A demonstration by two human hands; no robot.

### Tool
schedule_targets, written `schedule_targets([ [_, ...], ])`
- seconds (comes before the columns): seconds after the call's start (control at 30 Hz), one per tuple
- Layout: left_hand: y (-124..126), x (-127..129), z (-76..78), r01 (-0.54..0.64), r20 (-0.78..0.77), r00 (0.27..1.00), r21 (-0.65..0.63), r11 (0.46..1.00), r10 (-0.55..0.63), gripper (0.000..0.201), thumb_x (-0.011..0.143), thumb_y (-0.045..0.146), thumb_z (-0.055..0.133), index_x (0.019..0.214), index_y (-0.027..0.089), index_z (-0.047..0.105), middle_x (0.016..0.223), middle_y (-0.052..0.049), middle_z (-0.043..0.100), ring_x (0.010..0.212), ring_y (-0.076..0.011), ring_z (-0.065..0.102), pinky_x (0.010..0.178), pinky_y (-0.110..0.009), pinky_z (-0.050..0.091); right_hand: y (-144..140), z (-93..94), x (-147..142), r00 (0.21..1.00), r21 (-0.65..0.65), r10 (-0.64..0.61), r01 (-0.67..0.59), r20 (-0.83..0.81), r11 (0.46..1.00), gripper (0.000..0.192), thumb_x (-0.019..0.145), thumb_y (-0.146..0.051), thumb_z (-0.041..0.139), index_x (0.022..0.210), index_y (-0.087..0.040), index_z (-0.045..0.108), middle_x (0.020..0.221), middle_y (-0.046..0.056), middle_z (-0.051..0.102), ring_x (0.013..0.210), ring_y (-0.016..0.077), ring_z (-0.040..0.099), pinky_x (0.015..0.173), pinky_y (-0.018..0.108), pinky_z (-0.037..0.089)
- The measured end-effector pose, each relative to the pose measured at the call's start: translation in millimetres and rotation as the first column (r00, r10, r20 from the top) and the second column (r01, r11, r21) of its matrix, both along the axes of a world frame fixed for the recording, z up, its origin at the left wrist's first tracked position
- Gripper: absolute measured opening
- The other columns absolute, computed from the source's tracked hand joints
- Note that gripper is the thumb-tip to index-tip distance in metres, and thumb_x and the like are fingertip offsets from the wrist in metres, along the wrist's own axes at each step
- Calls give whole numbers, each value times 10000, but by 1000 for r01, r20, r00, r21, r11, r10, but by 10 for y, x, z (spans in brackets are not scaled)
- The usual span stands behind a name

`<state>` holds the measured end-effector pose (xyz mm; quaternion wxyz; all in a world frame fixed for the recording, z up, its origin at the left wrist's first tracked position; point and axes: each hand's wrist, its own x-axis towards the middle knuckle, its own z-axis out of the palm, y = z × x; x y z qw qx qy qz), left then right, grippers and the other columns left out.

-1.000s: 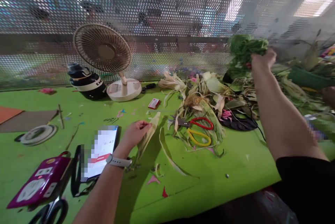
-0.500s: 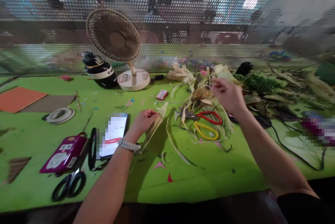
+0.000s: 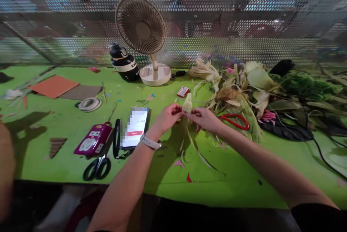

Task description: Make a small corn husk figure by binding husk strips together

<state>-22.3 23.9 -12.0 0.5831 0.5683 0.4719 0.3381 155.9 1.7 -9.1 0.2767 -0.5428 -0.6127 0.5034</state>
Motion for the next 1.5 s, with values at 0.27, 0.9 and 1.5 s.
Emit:
schedule_targets([
  [0.27, -67, 24, 86, 60, 41, 998, -75, 995, -57, 235, 688, 298, 713, 847, 159, 610, 723, 13, 612, 591, -74, 551, 492, -179, 400, 19, -68, 54, 957, 58, -95, 115, -273, 992, 308, 730, -444, 675, 729, -168, 538, 562, -60, 535, 384, 48, 479, 348, 167, 339],
  [0.9, -93, 4, 110, 201, -22, 979, -23, 979, -201, 245, 751, 384, 661, 838, 158, 629, 779, -17, 616, 626, -90, 557, 485, -183, 446, -36, 80, 100, 982, -1, 54, -55, -179, 998, 206, 771, -344, 648, 731, -157, 571, 632, -38, 543, 477, 63, 502, 442, 194, 412],
  [1.5, -103, -9, 136, 264, -48, 964, 21, 964, -262, 315, 737, 446, 663, 842, 152, 620, 744, -9, 582, 641, -99, 546, 524, -209, 473, -23, 64, 154, 976, 101, 210, -203, -62, 974, 161, 860, -291, 515, 794, -154, 568, 683, -12, 559, 534, 96, 554, 526, 246, 496],
])
